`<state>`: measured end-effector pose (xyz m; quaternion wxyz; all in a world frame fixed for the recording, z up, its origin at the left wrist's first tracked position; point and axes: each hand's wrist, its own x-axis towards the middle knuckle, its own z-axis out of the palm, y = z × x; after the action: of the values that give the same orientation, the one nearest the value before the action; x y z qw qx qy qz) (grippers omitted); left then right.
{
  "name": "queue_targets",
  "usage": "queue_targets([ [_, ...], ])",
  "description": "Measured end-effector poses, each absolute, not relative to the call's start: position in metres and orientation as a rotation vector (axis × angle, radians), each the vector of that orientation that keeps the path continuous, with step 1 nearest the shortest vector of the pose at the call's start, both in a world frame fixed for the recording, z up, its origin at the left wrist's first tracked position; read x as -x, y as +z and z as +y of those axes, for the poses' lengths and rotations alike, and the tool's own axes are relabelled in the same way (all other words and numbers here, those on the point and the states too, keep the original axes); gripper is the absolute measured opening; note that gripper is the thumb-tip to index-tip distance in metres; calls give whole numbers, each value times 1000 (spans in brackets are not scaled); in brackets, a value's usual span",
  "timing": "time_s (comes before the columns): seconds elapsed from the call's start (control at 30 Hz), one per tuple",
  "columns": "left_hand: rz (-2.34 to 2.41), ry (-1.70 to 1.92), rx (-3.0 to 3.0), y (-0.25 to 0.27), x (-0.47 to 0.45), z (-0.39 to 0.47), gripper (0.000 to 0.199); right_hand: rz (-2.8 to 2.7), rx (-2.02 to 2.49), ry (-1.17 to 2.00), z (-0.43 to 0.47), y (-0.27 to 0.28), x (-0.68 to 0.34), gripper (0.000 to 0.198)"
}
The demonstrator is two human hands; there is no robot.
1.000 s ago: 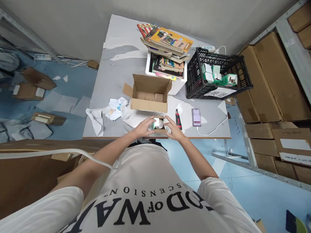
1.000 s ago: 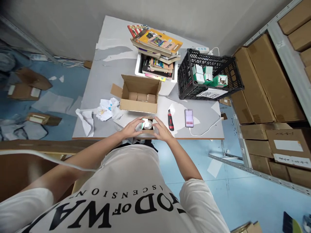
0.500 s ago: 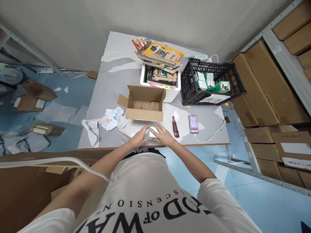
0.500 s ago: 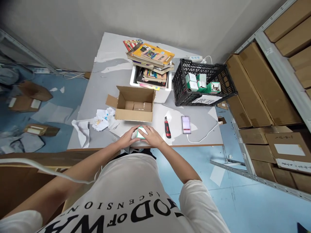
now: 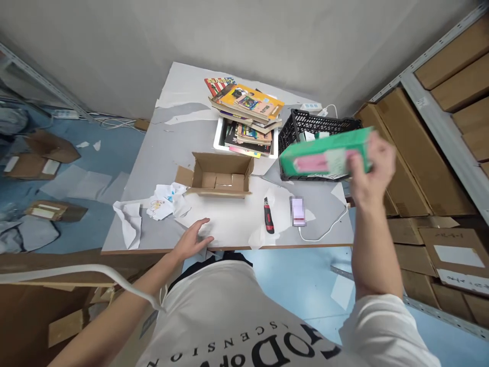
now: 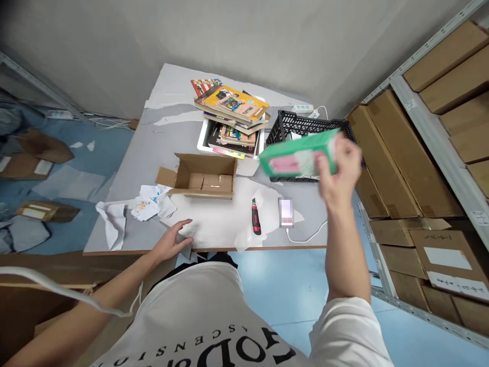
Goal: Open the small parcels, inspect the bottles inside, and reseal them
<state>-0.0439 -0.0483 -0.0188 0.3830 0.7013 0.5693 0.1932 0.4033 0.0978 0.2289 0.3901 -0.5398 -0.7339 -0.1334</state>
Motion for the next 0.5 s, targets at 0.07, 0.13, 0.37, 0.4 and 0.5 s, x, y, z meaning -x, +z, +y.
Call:
queue_targets([
  [0.07,1505,510,-1769,-18,45,-51,56,-1606,1420,-527,155,245,-437,61],
  [0.13,1548,513,-1748,-15,44,-55,54,-1411,1579,-538,218,238,-452,68],
  [0.37,1719,513,-1587,-22,53,-76,50,-1295,2121,-172,353,144,-413,64],
  [0.4,1739,506,-1565,-25,57,-78,50,-1339,2156,-138,359,131,-408,63],
  [0.5,1790,464,-1535,-31,67,-82,48,-1531,2256,-52,368,96,-402,64],
])
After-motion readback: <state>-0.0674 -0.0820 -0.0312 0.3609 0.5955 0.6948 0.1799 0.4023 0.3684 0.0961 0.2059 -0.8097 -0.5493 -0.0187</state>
